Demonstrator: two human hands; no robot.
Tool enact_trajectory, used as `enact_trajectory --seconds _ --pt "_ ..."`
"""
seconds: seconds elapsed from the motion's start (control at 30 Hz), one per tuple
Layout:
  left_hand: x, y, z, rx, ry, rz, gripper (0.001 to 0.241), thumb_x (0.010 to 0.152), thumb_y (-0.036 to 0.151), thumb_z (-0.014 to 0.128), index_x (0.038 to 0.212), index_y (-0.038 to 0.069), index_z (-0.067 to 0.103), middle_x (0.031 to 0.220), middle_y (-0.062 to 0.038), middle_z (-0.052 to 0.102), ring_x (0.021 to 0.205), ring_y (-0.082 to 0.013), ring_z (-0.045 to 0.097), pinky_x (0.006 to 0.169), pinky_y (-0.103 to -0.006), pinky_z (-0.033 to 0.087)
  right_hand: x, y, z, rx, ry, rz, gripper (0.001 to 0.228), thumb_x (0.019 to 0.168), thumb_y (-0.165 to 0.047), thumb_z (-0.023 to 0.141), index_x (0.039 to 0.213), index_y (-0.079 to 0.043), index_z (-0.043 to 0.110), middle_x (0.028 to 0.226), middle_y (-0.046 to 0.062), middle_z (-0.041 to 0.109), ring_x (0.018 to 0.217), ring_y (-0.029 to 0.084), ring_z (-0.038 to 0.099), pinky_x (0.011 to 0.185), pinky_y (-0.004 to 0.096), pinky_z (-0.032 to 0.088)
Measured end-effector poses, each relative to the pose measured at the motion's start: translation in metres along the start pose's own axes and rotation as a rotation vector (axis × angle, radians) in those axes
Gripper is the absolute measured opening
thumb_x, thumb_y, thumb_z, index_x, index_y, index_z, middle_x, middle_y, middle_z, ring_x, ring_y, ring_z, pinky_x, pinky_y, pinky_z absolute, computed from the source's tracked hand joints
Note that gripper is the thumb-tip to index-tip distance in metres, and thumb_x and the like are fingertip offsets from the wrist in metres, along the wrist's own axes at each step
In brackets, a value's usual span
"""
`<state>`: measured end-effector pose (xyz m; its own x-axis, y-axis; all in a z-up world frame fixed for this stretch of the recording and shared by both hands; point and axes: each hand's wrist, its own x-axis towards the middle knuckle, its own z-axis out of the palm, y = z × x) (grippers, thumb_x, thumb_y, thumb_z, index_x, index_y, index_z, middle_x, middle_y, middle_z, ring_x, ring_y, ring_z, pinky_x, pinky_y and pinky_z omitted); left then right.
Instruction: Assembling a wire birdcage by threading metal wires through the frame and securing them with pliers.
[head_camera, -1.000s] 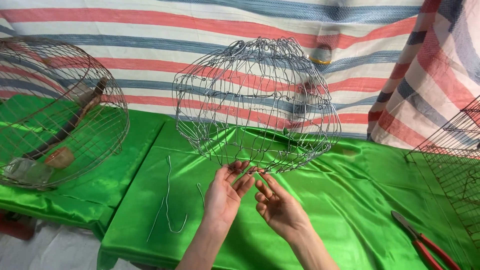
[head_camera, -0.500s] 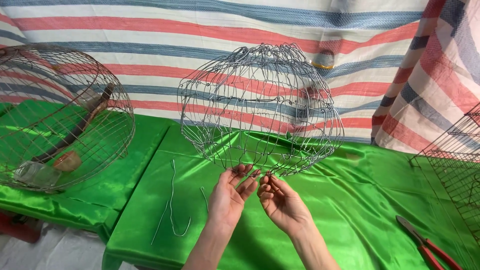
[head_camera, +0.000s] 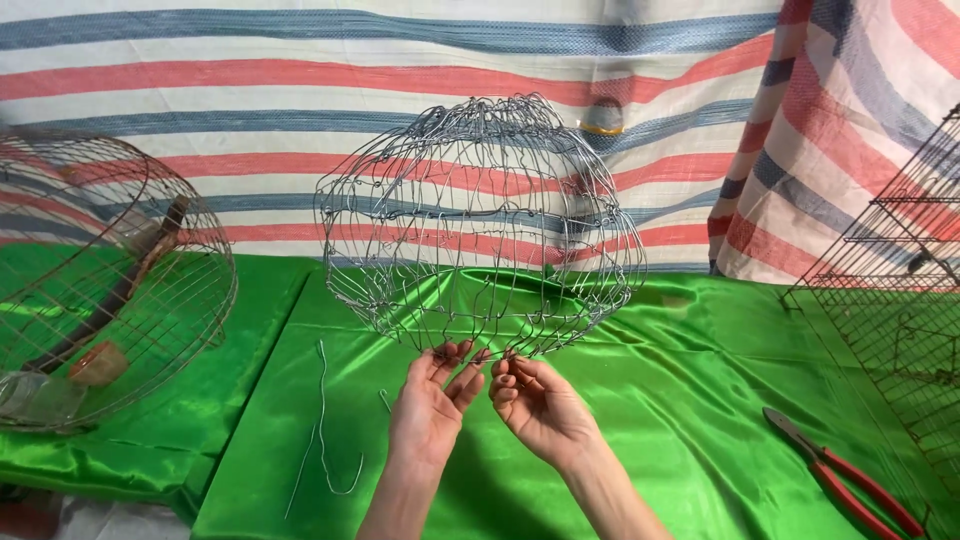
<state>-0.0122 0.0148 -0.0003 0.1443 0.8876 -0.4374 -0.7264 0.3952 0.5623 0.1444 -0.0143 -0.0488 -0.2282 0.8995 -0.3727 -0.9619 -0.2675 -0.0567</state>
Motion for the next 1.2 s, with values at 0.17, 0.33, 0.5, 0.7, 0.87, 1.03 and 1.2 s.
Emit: enact_trajectory --seconds 0.17,0.33,0.5,0.7,0.87,1.03,1.2 --pt "-0.005 0.000 0.004 0.010 0.013 0.000 0.023 0.109 0.018 0.043 0.110 0.000 0.056 0.119 -0.021 0.069 0.114 -0.0402 0.069 0.078 -0.0401 0.060 -0.004 -0.001 0.001 0.022 0.000 0.014 0.016 0.089 -0.001 0.066 0.103 0.003 0.061 0.098 0.017 0.064 0.074 0.017 0.059 0.062 0.022 0.054" --pt "-0.006 0.000 0.003 0.004 0.001 0.013 0.024 0.109 0.019 0.042 0.111 0.000 0.057 0.119 -0.022 0.070 0.114 -0.0404 0.070 0.077 -0.0399 0.060 -0.004 0.000 0.000 0.018 0.020 0.035 0.017 0.088 -0.003 0.068 0.104 0.002 0.062 0.098 0.016 0.066 0.073 0.017 0.060 0.060 0.022 0.054" --pt "-0.002 -0.001 -0.001 -0.010 -0.013 0.001 0.025 0.109 0.019 0.044 0.111 -0.001 0.058 0.118 -0.021 0.070 0.112 -0.0399 0.070 0.077 -0.0397 0.060 -0.001 0.000 -0.003 0.015 0.027 0.021 0.015 0.088 -0.004 0.069 0.101 -0.002 0.064 0.099 0.016 0.066 0.073 0.018 0.062 0.061 0.022 0.056" --pt "-0.004 0.000 -0.002 -0.009 -0.013 0.005 0.024 0.108 0.019 0.045 0.110 0.000 0.059 0.117 -0.021 0.071 0.111 -0.0390 0.070 0.077 -0.0394 0.059 -0.006 0.007 0.000 -0.017 0.029 -0.005 0.020 0.087 -0.001 0.068 0.107 0.000 0.064 0.099 0.015 0.069 0.075 0.017 0.064 0.060 0.021 0.057" --pt "-0.002 0.000 -0.008 -0.023 0.012 0.002 0.024 0.108 0.019 0.045 0.110 -0.001 0.059 0.117 -0.021 0.070 0.110 -0.0383 0.070 0.075 -0.0386 0.060 -0.020 0.013 -0.002 -0.175 0.161 0.027 0.028 0.091 -0.007 0.065 0.119 -0.006 0.067 0.102 0.010 0.071 0.074 0.015 0.062 0.057 0.021 0.054" --pt "0.004 -0.007 -0.025 -0.026 0.006 0.001 0.026 0.107 0.022 0.047 0.108 0.000 0.060 0.118 -0.021 0.072 0.112 -0.0401 0.071 0.073 -0.0381 0.060 -0.018 0.001 -0.030 -0.233 0.223 0.005 0.031 0.093 -0.007 0.063 0.124 -0.008 0.066 0.101 0.008 0.067 0.073 0.014 0.056 0.054 0.021 0.048" --pt "0.008 -0.012 -0.040 -0.032 -0.010 0.022 0.027 0.108 0.021 0.047 0.111 -0.001 0.062 0.117 -0.020 0.072 0.112 -0.0396 0.072 0.066 -0.0344 0.061 -0.010 -0.035 -0.062 -0.192 0.348 -0.071 0.027 0.094 -0.011 0.062 0.120 -0.012 0.071 0.109 0.008 0.076 0.080 0.018 0.068 0.066 0.026 0.058"
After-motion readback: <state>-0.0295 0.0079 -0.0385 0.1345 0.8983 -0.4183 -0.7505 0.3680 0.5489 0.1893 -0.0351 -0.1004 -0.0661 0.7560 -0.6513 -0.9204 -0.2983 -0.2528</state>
